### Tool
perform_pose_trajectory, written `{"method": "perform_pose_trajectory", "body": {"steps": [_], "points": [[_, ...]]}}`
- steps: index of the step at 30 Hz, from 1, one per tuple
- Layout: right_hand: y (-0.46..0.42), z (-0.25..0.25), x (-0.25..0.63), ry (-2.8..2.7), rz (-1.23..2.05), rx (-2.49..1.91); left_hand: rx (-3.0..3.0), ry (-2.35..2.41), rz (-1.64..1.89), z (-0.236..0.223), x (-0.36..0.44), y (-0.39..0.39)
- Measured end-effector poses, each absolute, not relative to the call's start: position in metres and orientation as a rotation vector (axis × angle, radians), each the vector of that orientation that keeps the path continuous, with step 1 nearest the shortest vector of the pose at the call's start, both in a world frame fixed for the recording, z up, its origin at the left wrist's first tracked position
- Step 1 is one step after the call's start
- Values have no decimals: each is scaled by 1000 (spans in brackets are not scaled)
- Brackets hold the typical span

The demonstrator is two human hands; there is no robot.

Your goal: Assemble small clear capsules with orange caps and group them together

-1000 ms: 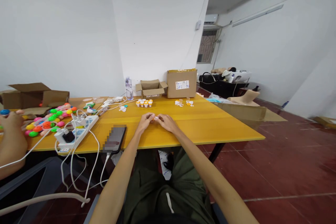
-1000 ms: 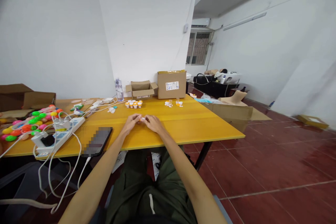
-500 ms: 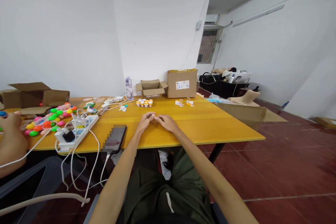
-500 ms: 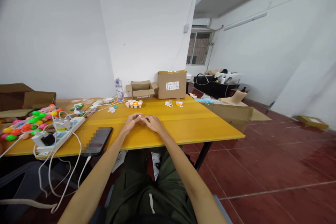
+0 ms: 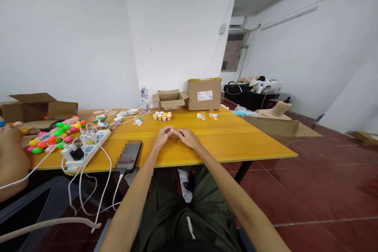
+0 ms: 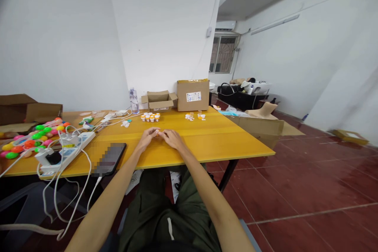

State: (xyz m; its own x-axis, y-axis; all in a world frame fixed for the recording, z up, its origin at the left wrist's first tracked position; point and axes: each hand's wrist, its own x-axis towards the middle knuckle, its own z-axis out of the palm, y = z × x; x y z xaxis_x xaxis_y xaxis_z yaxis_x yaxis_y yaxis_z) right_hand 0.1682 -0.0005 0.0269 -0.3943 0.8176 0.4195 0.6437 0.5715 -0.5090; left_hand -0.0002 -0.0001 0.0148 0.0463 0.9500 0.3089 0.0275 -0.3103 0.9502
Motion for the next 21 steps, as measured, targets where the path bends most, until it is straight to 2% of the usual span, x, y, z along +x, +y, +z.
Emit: {"method": "perform_pose_trajectory", "body": {"steps": [21], "points": [[-2, 27, 167, -2151, 329, -1189, 1475, 1037, 1397, 17, 1, -3]]}}
